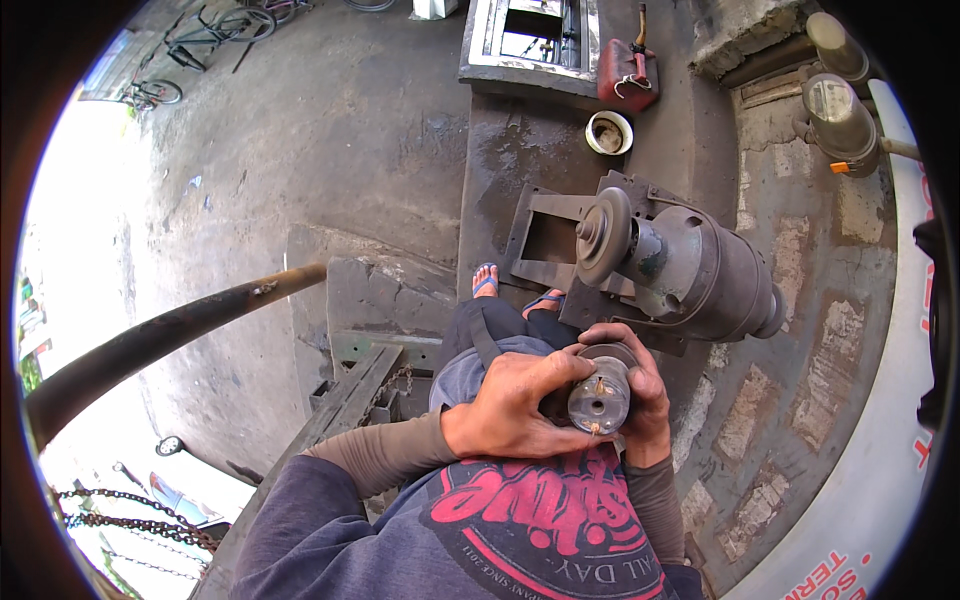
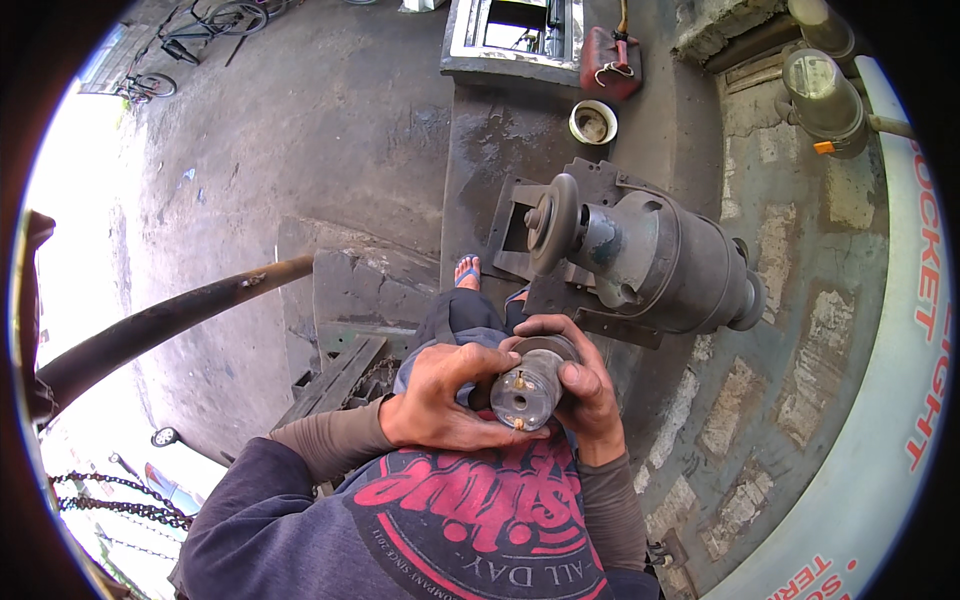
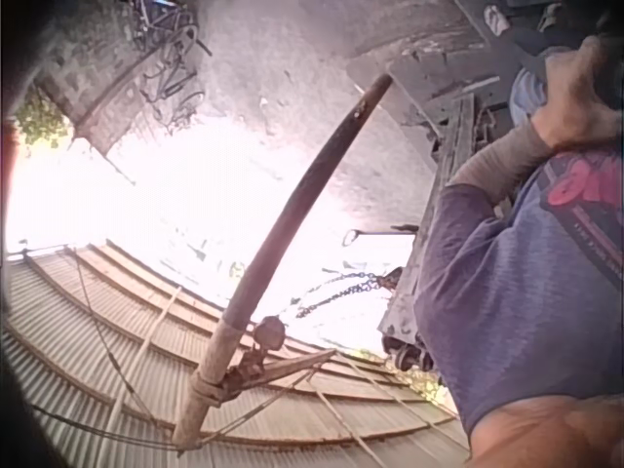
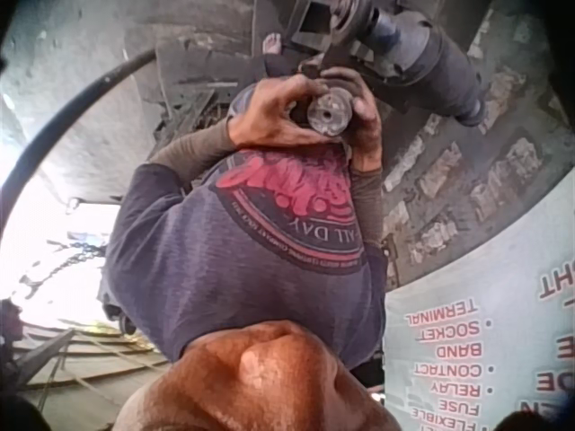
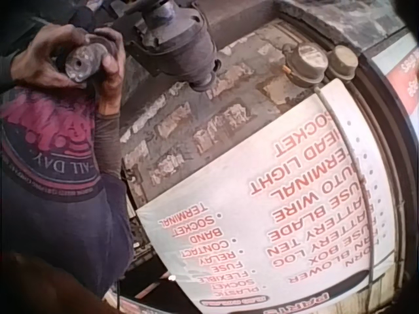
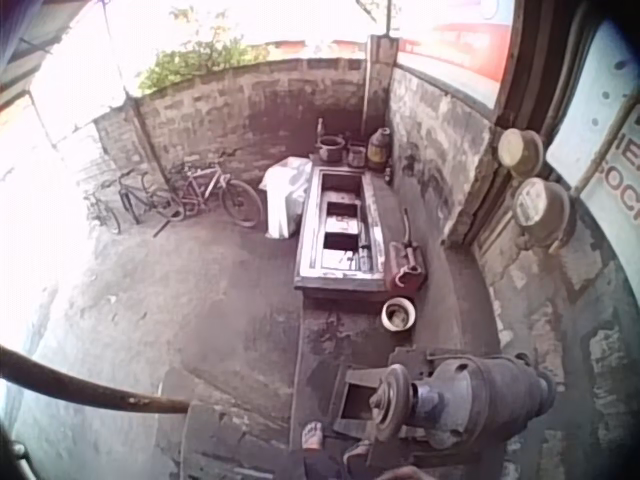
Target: The person grinds a cylindrical metal part on a bench grinder, then moves to a workbench to hammer a small metal disc and a cylindrical component. The person uses a hammer to tap the parts into place and inspects them.
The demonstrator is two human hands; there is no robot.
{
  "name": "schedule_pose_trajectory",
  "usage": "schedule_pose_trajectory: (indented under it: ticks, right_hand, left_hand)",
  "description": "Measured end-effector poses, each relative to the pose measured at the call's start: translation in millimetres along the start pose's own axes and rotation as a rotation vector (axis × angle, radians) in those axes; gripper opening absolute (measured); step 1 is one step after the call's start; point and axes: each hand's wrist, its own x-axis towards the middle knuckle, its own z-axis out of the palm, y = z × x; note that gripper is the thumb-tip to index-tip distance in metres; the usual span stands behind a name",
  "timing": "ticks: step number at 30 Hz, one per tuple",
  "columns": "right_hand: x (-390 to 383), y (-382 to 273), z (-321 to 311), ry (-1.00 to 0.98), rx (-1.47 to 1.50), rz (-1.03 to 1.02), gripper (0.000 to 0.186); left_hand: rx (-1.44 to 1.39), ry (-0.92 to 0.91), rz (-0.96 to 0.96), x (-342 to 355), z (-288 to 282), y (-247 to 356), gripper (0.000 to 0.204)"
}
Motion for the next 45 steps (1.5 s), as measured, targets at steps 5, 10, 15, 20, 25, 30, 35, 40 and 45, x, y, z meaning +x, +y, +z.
schedule_pose_trajectory:
  ticks: [5, 10, 15, 20, 25, 30, 35, 40, 45]
  right_hand:
    - [-3.4, -4.0, 6.1, -0.025, 0.005, 0.008, 0.084]
    - [-6.5, -9.5, 20.5, 0.061, -0.022, -0.012, 0.084]
    - [-9.4, -13.0, 14.6, 0.028, -0.078, 0.011, 0.083]
    - [-9.3, -8.7, 7.1, 0.048, -0.071, 0.031, 0.074]
    - [-6.4, 11.9, -4.6, 0.143, 0.085, 0.016, 0.057]
    - [-3.0, 16.7, -16.8, 0.247, 0.151, 0.180, 0.048]
    - [14.9, 34.7, -25.1, 0.391, 0.062, 0.210, 0.049]
    - [32.7, 46.7, -43.0, 0.430, 0.017, 0.287, 0.053]
    - [43.4, 49.6, -51.9, 0.502, 0.054, 0.295, 0.056]
  left_hand:
    - [-0.039, -0.002, 0.035, -2.8, -3.2, 8.3, 0.067]
    - [-0.063, 0.008, 0.081, 0.1, -4.1, 12.6, 0.067]
    - [0.024, -0.007, 0.136, 4.7, -6.4, 11.9, 0.074]
    - [-0.045, -0.001, -0.097, 3.2, -0.2, 12.5, 0.073]
    - [-0.148, -0.184, -0.518, 8.8, -8.1, 12.1, 0.078]
    - [-0.376, -0.065, -0.633, 0.2, 7.2, -26.0, 0.069]
    - [-0.411, 0.048, -0.717, -7.6, 18.2, -67.4, 0.061]
    - [-0.326, 0.114, -0.756, -6.4, 26.4, -92.9, 0.059]
    - [-0.373, 0.105, -0.782, 8.3, 28.1, -99.3, 0.060]
